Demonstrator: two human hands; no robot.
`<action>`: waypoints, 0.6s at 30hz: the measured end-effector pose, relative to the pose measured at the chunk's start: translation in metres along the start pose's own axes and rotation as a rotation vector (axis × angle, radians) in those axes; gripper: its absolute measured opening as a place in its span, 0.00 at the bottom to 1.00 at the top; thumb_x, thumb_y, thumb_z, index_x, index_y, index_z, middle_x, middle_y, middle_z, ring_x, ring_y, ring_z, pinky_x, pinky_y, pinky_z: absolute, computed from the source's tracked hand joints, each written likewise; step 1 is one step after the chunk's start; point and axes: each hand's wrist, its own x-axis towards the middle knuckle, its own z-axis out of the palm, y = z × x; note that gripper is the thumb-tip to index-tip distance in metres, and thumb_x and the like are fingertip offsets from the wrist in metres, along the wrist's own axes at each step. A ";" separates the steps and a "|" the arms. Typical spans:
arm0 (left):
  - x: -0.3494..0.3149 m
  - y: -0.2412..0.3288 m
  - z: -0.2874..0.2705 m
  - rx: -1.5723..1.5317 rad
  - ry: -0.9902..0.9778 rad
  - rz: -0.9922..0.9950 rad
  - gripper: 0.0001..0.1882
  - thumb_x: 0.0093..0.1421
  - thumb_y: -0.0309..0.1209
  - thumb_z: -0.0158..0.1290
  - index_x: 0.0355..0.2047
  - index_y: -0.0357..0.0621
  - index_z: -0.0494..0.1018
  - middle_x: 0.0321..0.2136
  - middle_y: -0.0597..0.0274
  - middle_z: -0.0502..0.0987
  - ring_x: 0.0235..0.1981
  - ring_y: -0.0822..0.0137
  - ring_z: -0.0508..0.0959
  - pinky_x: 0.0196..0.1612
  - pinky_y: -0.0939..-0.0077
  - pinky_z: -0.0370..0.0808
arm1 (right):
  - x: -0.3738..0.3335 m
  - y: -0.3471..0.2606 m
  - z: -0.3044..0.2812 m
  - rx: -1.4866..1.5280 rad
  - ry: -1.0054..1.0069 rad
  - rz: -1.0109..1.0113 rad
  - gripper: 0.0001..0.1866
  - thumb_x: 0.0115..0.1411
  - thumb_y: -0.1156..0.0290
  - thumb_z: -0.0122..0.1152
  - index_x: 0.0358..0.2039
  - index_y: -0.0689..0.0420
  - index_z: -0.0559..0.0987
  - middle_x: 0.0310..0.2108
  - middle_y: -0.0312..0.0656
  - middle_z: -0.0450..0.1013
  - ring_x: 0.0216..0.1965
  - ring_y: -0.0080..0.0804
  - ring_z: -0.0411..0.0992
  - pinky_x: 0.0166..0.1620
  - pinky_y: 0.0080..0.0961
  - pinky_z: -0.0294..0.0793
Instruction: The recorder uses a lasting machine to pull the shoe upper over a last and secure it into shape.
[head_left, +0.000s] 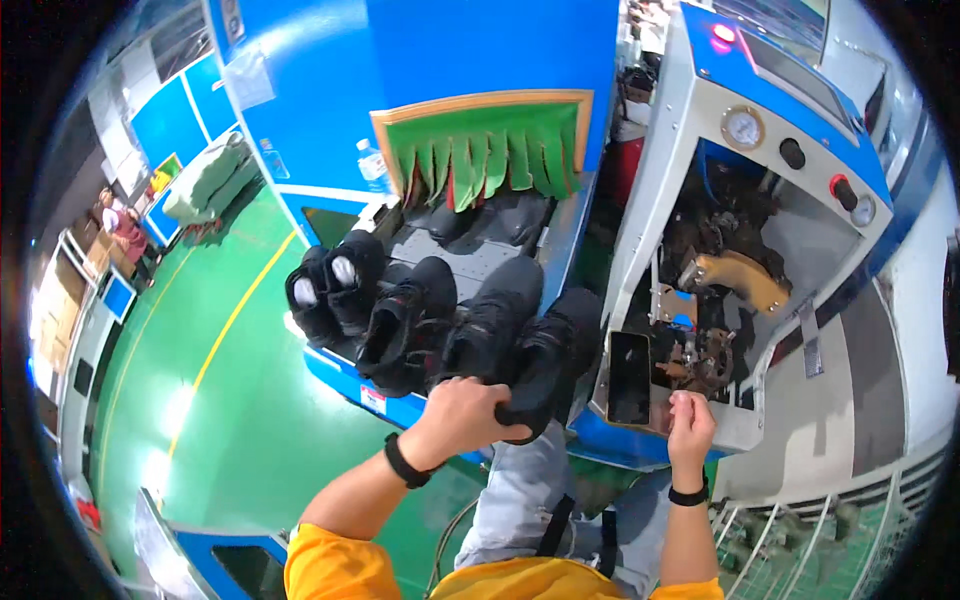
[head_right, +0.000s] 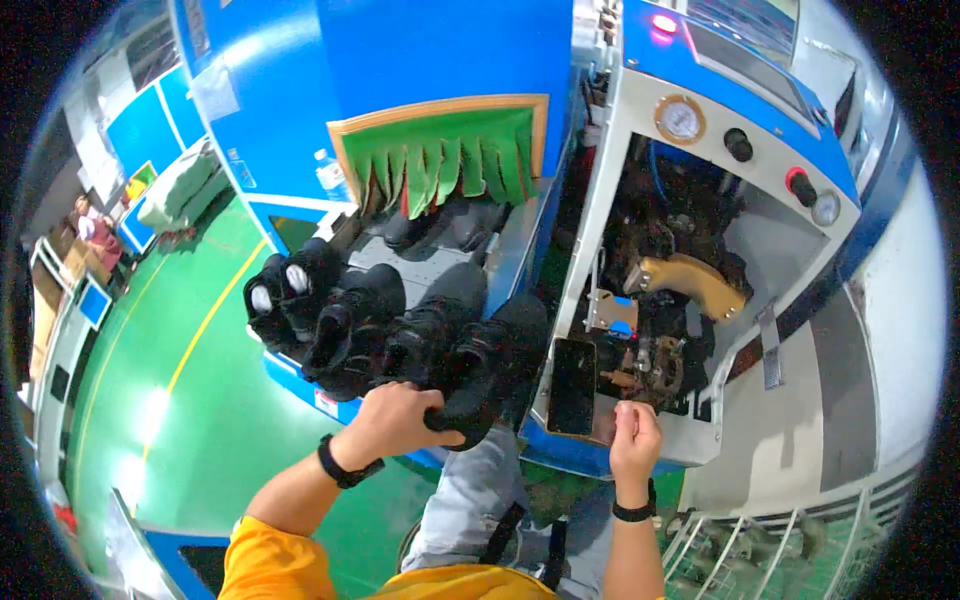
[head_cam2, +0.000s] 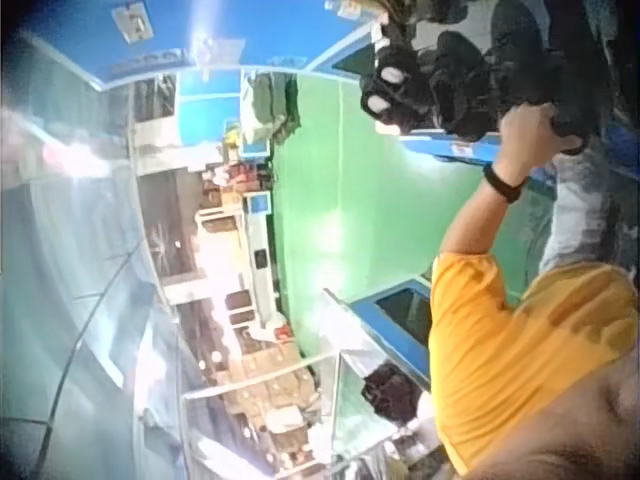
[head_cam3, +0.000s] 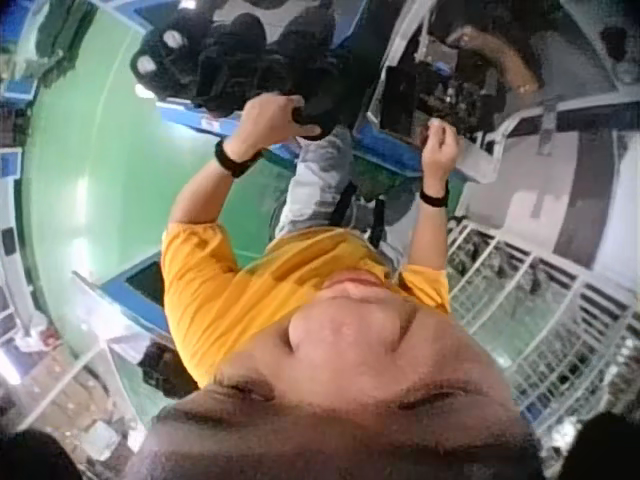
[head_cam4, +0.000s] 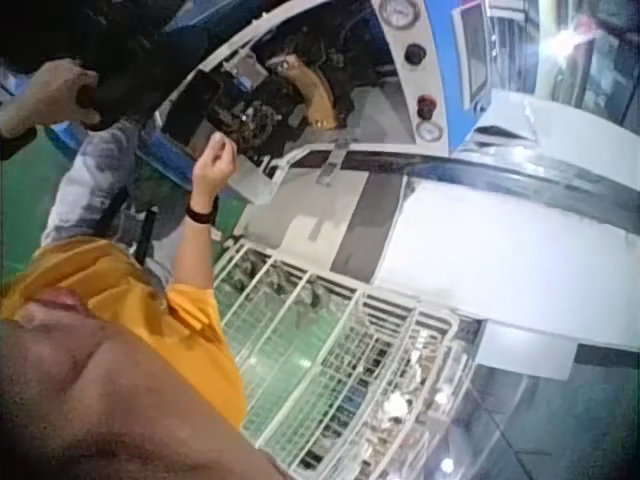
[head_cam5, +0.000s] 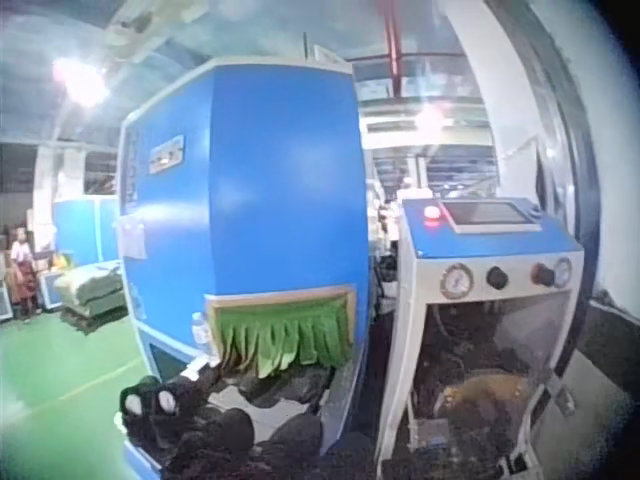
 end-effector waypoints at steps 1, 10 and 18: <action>0.000 0.004 0.004 0.044 -0.003 0.001 0.28 0.47 0.62 0.65 0.32 0.49 0.82 0.28 0.50 0.81 0.33 0.48 0.83 0.37 0.56 0.79 | -0.002 0.002 0.000 0.039 0.004 0.088 0.12 0.70 0.67 0.59 0.36 0.65 0.80 0.32 0.40 0.75 0.29 0.24 0.68 0.36 0.23 0.69; -0.050 0.008 -0.060 -0.023 0.066 -0.024 0.30 0.47 0.60 0.66 0.34 0.45 0.84 0.27 0.51 0.83 0.30 0.50 0.83 0.35 0.59 0.79 | 0.004 0.000 0.004 -0.124 -0.047 -0.098 0.10 0.69 0.68 0.59 0.37 0.63 0.80 0.32 0.39 0.74 0.29 0.26 0.69 0.35 0.25 0.70; -0.229 0.015 -0.115 -0.253 0.208 -0.160 0.26 0.47 0.52 0.71 0.32 0.42 0.81 0.27 0.52 0.81 0.30 0.50 0.81 0.34 0.61 0.76 | 0.002 0.026 0.003 -0.215 -0.065 -0.172 0.13 0.71 0.64 0.57 0.42 0.62 0.82 0.40 0.46 0.80 0.41 0.37 0.78 0.46 0.33 0.76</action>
